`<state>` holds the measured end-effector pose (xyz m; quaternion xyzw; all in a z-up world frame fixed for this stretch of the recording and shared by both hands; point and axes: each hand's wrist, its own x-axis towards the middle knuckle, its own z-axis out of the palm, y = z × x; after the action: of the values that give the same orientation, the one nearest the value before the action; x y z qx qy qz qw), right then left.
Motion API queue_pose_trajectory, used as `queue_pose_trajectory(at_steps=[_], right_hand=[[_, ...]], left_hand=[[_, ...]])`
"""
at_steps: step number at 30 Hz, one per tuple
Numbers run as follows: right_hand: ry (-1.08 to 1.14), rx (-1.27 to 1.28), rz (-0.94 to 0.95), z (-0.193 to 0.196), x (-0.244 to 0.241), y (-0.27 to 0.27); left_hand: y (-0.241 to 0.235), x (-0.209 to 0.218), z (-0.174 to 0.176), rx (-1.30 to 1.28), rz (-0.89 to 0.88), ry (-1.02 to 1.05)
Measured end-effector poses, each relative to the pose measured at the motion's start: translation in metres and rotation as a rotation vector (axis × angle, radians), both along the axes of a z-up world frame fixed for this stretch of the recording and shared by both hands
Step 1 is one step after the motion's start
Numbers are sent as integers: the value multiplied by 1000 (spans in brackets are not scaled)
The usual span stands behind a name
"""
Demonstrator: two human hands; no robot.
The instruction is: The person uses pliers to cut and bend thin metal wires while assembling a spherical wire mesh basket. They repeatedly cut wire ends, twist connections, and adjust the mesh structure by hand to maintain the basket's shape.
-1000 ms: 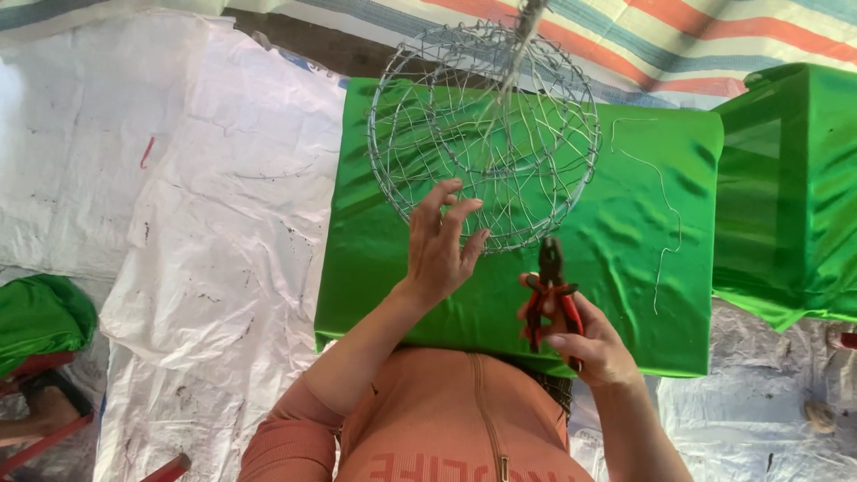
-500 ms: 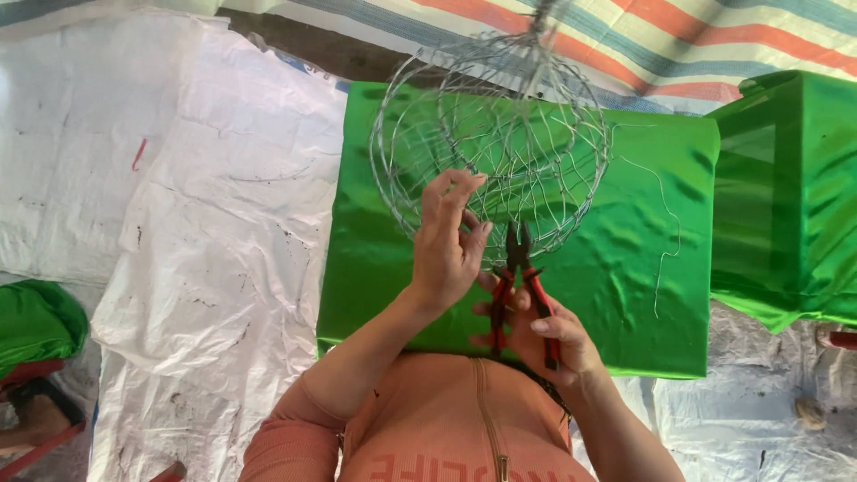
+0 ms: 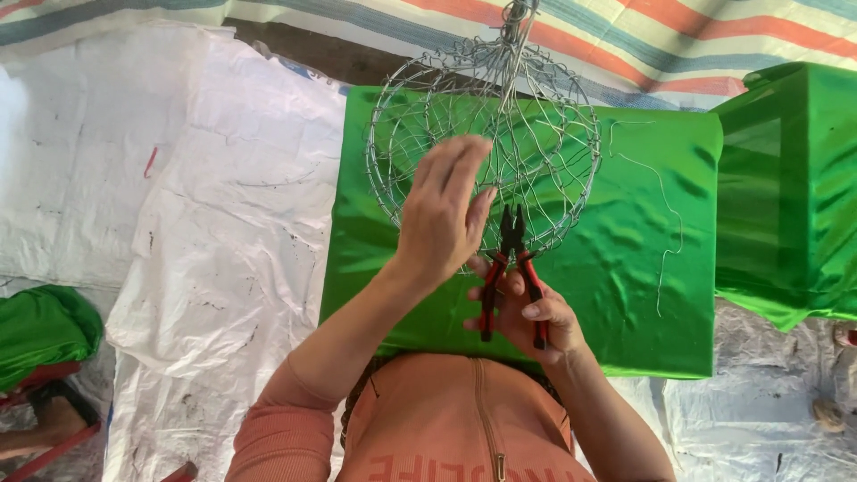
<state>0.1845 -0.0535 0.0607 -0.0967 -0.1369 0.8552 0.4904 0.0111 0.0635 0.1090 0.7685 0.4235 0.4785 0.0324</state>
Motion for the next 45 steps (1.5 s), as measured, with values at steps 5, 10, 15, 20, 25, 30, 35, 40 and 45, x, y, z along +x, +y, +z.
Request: queue_pose_trajectory(at_steps=[5, 10, 15, 20, 25, 30, 35, 40, 45], right_hand=[[32, 16, -1, 1, -1, 9], [58, 13, -16, -8, -4, 9], [32, 26, -15, -2, -8, 8], [41, 2, -46, 1, -13, 0], [38, 9, -66, -3, -17, 2], [46, 35, -74, -6, -18, 5], [33, 38, -103, -17, -18, 4], [-12, 9, -164, -15, -21, 4], [-82, -5, -205, -11, -20, 4]], left_hand=[[18, 11, -4, -58, -11, -97], [19, 11, -1, -62, 3, -149], [28, 11, -4, -152, 61, -141], [32, 16, -9, -157, 125, -36], [23, 21, -20, -202, 214, 25], [22, 22, -23, -241, 220, 47], [21, 20, -18, -224, 227, 92], [21, 19, -19, -235, 215, 90], [22, 19, -22, -240, 222, 98]])
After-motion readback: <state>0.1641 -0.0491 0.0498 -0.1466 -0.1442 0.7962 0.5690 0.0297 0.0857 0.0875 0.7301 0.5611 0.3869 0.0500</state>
